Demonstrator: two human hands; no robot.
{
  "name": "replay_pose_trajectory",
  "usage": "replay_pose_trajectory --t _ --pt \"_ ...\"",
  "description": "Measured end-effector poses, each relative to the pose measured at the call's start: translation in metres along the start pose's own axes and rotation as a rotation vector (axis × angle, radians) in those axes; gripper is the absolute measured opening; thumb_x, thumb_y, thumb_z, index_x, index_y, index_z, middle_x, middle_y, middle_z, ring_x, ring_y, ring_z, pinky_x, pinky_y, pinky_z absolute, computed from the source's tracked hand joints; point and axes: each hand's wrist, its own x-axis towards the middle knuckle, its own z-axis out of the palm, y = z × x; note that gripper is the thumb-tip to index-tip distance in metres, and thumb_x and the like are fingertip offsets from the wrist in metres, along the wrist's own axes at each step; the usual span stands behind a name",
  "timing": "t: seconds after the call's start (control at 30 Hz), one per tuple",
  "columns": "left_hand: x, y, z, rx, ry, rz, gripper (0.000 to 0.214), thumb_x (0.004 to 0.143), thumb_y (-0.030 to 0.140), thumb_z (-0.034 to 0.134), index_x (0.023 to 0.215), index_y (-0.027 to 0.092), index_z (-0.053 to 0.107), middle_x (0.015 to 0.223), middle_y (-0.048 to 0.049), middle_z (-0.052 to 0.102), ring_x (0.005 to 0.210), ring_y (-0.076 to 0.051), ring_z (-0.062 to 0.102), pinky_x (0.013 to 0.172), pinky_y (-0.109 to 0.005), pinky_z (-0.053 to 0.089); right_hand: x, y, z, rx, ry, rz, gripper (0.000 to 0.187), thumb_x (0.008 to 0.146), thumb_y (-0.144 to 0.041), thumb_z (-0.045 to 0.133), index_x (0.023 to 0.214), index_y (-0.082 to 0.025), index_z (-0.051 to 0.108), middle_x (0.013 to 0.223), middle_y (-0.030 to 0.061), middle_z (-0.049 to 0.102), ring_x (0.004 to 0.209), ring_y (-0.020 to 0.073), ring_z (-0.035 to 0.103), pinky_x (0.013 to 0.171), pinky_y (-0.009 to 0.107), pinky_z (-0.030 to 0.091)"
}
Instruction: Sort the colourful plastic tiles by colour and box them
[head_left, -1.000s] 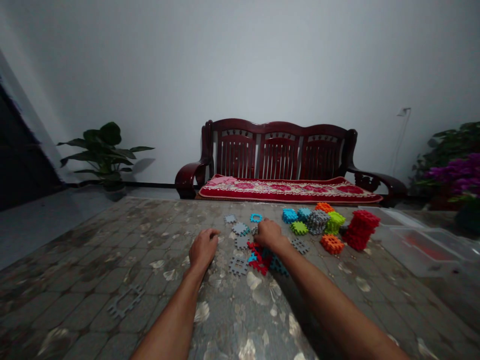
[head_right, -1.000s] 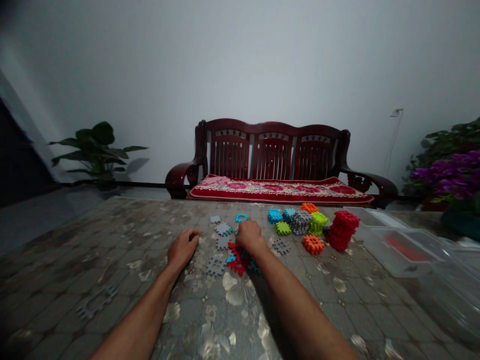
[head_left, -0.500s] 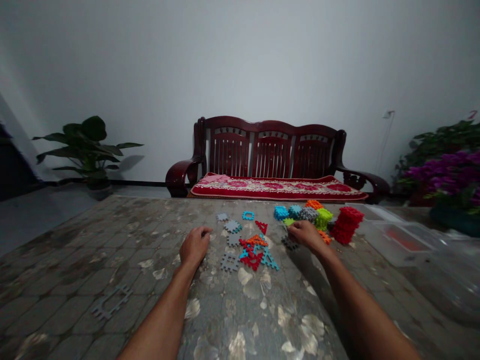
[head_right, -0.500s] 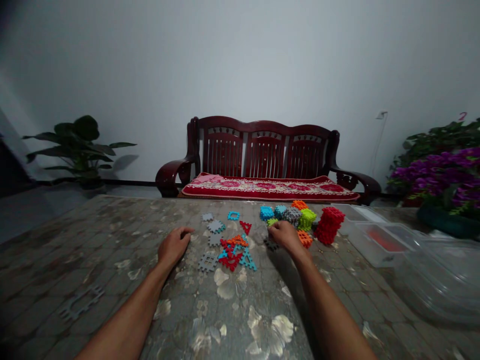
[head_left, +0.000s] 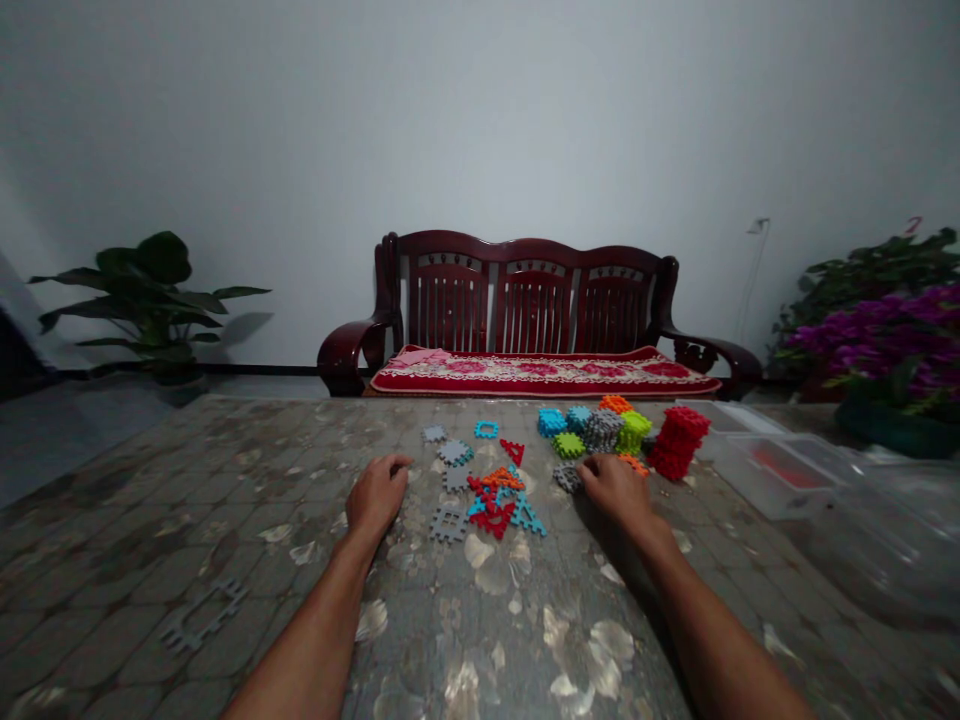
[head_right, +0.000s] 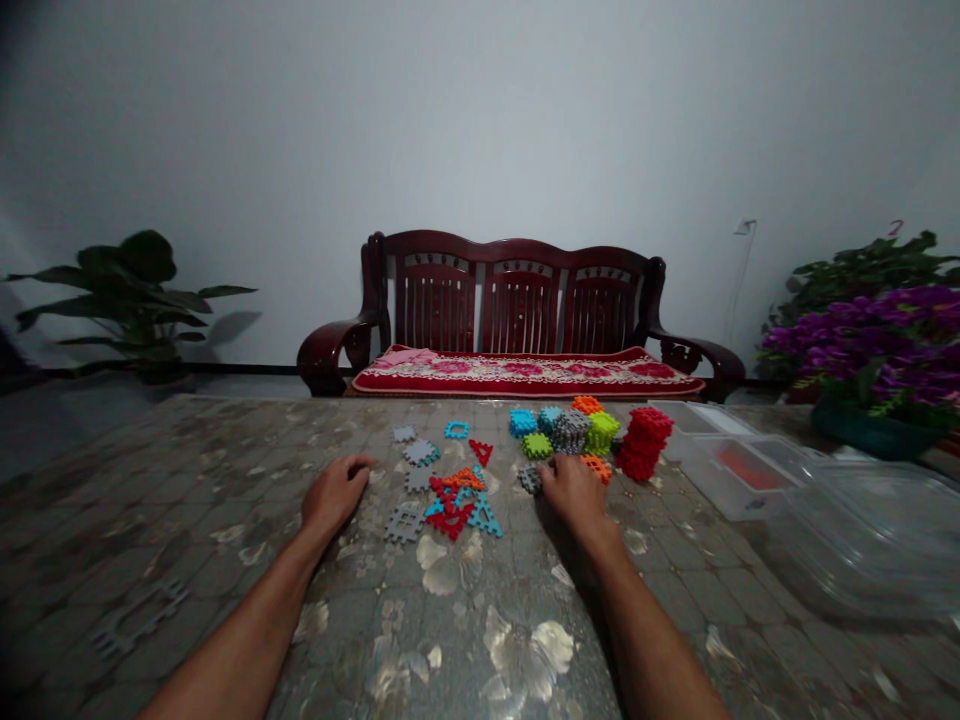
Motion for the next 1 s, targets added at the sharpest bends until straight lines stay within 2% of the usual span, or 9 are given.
replay_pose_trajectory --t 0.13,0.3,0.5,0.63,0.77,0.9,1.0 --pt "0.0 0.0 0.0 0.005 -0.004 -0.007 0.03 0.088 0.024 0.051 0.106 0.028 0.074 0.114 -0.0017 0.074 0.101 -0.02 0.068 0.081 -0.026 0.05 -0.006 -0.011 0.008 -0.013 0.002 -0.03 0.045 0.087 -0.046 0.061 0.119 -0.017 0.069 0.118 0.015 0.071 0.109 0.0279 0.064 0.082 0.031 0.043" --pt "-0.001 0.001 -0.001 0.016 -0.007 -0.002 0.031 0.088 0.025 0.05 0.108 0.028 0.074 0.117 -0.0016 0.073 0.104 -0.02 0.067 0.081 -0.027 0.05 -0.007 -0.013 0.016 -0.051 0.009 -0.1 0.038 0.084 -0.034 0.063 0.117 -0.016 0.07 0.119 0.0148 0.07 0.113 0.0273 0.061 0.09 0.03 0.041" --pt "0.001 -0.001 -0.001 0.017 -0.018 0.0 0.032 0.088 0.024 0.05 0.108 0.028 0.074 0.118 -0.0021 0.072 0.103 -0.02 0.068 0.081 -0.027 0.05 -0.007 -0.012 0.012 -0.112 -0.006 -0.066 0.033 0.086 -0.031 0.06 0.112 -0.012 0.07 0.113 0.0181 0.07 0.105 0.0274 0.063 0.084 0.031 0.042" --pt "0.002 -0.004 0.002 0.01 -0.004 0.02 0.031 0.088 0.024 0.05 0.107 0.028 0.073 0.118 -0.0018 0.073 0.103 -0.019 0.067 0.082 -0.026 0.05 -0.009 -0.012 0.002 -0.088 -0.015 -0.053 0.036 0.086 -0.037 0.063 0.114 -0.015 0.071 0.113 0.0162 0.072 0.106 0.0287 0.065 0.081 0.031 0.043" --pt "0.003 -0.006 0.003 0.007 -0.005 0.021 0.032 0.088 0.025 0.049 0.108 0.027 0.073 0.118 -0.0033 0.072 0.104 -0.021 0.067 0.082 -0.028 0.05 -0.003 -0.005 -0.014 0.037 0.088 0.013 0.042 0.087 -0.044 0.062 0.122 -0.022 0.07 0.118 0.0102 0.073 0.108 0.0273 0.066 0.08 0.03 0.045" --pt "0.003 -0.005 0.002 0.012 -0.006 0.016 0.032 0.088 0.026 0.049 0.109 0.028 0.073 0.118 -0.0027 0.072 0.105 -0.021 0.067 0.081 -0.028 0.05 0.019 0.011 -0.038 0.084 0.214 0.097 0.047 0.09 -0.048 0.058 0.129 -0.024 0.067 0.123 0.0092 0.072 0.112 0.0273 0.066 0.082 0.031 0.048" --pt "0.003 -0.005 0.003 0.015 -0.004 0.01 0.032 0.088 0.027 0.049 0.108 0.027 0.074 0.117 -0.0026 0.073 0.103 -0.022 0.067 0.08 -0.027 0.05 0.04 0.021 -0.055 0.005 0.22 0.133 0.049 0.09 -0.049 0.058 0.131 -0.024 0.066 0.121 0.0109 0.072 0.113 0.0297 0.065 0.083 0.034 0.049"
